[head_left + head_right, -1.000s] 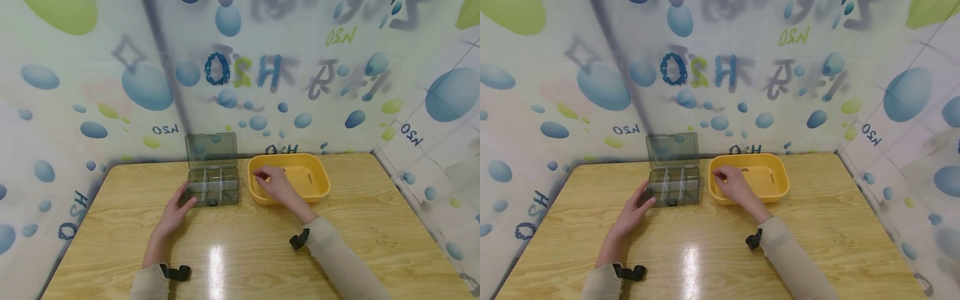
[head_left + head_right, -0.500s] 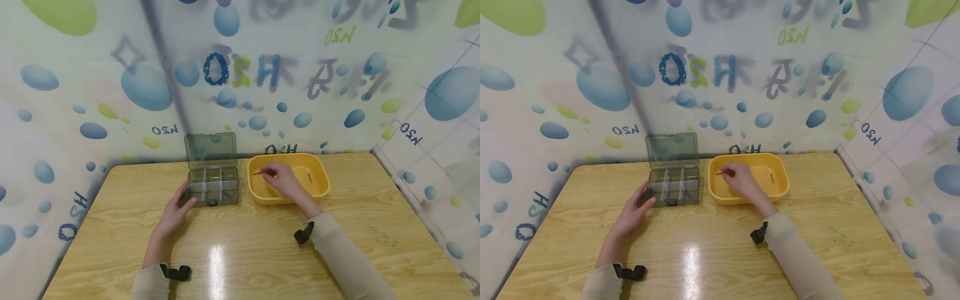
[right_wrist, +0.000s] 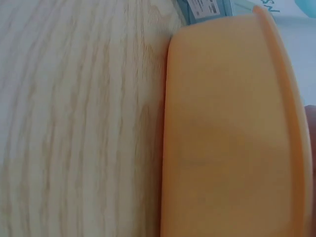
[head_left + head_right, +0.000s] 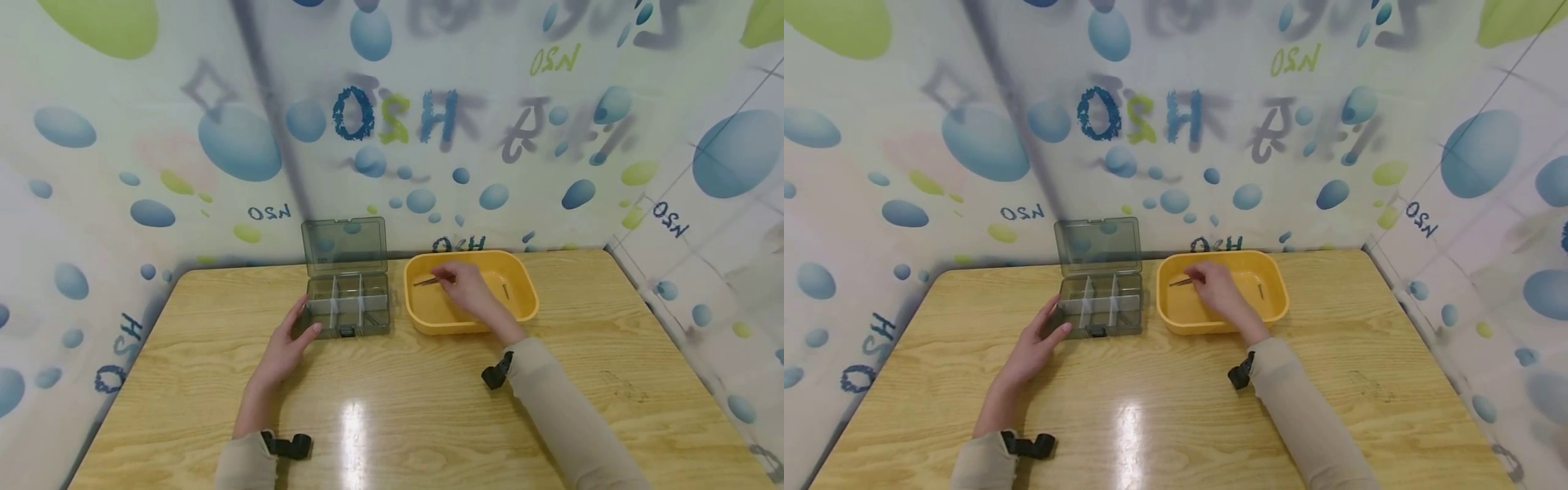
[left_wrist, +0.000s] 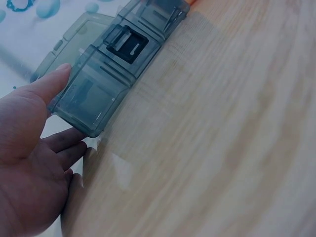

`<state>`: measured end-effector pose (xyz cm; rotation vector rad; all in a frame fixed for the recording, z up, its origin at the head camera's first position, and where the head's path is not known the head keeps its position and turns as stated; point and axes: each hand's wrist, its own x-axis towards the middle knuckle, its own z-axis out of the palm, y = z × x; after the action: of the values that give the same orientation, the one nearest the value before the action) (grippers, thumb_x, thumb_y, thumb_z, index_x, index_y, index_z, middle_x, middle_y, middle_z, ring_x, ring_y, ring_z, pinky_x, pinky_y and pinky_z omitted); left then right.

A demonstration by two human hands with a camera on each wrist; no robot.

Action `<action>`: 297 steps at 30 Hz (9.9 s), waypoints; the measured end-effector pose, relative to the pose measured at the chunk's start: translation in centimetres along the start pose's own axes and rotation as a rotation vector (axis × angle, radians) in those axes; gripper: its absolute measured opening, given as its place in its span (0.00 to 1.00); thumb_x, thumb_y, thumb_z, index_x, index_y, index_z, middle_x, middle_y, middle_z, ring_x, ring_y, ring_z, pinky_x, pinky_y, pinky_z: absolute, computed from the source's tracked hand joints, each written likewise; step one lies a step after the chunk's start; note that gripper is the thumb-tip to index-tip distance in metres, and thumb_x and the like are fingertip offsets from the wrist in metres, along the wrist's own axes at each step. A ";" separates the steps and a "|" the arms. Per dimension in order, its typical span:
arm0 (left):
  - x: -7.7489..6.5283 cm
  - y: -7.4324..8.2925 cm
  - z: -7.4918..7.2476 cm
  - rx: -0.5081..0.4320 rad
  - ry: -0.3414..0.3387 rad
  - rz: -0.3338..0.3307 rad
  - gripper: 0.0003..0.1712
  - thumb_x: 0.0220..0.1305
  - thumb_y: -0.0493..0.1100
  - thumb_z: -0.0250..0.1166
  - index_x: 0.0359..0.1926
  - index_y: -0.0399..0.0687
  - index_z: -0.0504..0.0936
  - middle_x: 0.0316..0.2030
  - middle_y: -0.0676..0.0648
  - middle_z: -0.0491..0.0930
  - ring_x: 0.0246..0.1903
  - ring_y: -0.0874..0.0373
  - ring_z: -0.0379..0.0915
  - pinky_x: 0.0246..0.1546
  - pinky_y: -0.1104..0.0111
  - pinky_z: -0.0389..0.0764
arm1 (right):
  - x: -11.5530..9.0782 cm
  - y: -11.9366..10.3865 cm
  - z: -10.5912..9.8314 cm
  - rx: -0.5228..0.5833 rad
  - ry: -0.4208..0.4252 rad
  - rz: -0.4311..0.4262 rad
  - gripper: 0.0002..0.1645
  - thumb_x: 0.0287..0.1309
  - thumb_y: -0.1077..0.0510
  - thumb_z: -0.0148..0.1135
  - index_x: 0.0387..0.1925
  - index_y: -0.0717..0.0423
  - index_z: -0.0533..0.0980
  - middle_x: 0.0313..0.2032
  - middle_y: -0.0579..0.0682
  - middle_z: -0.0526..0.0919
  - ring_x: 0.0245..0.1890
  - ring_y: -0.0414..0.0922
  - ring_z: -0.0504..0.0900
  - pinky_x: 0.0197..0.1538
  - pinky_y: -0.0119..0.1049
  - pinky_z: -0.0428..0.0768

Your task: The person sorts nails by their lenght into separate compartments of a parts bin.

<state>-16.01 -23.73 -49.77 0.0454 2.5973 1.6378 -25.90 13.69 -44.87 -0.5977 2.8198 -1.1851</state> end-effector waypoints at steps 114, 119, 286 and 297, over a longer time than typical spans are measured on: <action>-0.1 0.1 0.1 0.012 0.014 0.017 0.40 0.78 0.49 0.60 0.81 0.49 0.53 0.78 0.32 0.52 0.77 0.38 0.43 0.74 0.42 0.45 | 0.7 0.8 -0.5 -0.062 -0.204 0.123 0.09 0.60 0.63 0.70 0.42 0.59 0.88 0.37 0.49 0.87 0.37 0.46 0.79 0.43 0.39 0.80; -0.2 0.3 0.1 0.012 0.011 0.010 0.40 0.78 0.50 0.59 0.82 0.50 0.53 0.78 0.33 0.51 0.78 0.38 0.43 0.74 0.42 0.44 | 0.3 0.1 -0.6 -0.050 -0.176 0.081 0.10 0.58 0.64 0.70 0.42 0.62 0.87 0.35 0.49 0.87 0.35 0.45 0.80 0.41 0.39 0.80; -0.1 1.0 -0.1 -0.003 -0.005 -0.015 0.41 0.78 0.51 0.59 0.82 0.50 0.50 0.78 0.33 0.51 0.78 0.39 0.41 0.75 0.43 0.44 | 3.2 2.1 1.4 -0.158 -0.206 0.052 0.15 0.62 0.67 0.67 0.50 0.68 0.83 0.44 0.59 0.86 0.45 0.51 0.83 0.52 0.45 0.81; -0.2 0.9 -0.1 -0.001 0.001 -0.001 0.40 0.78 0.50 0.59 0.82 0.50 0.51 0.78 0.32 0.51 0.78 0.39 0.43 0.75 0.43 0.44 | 2.8 1.9 1.3 -0.200 -0.231 0.014 0.09 0.62 0.65 0.69 0.43 0.64 0.88 0.42 0.55 0.89 0.48 0.53 0.85 0.54 0.46 0.81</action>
<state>-15.86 -23.46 -48.94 0.0435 2.5969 1.6384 -28.94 12.97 -46.78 -0.6746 2.7546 -0.7783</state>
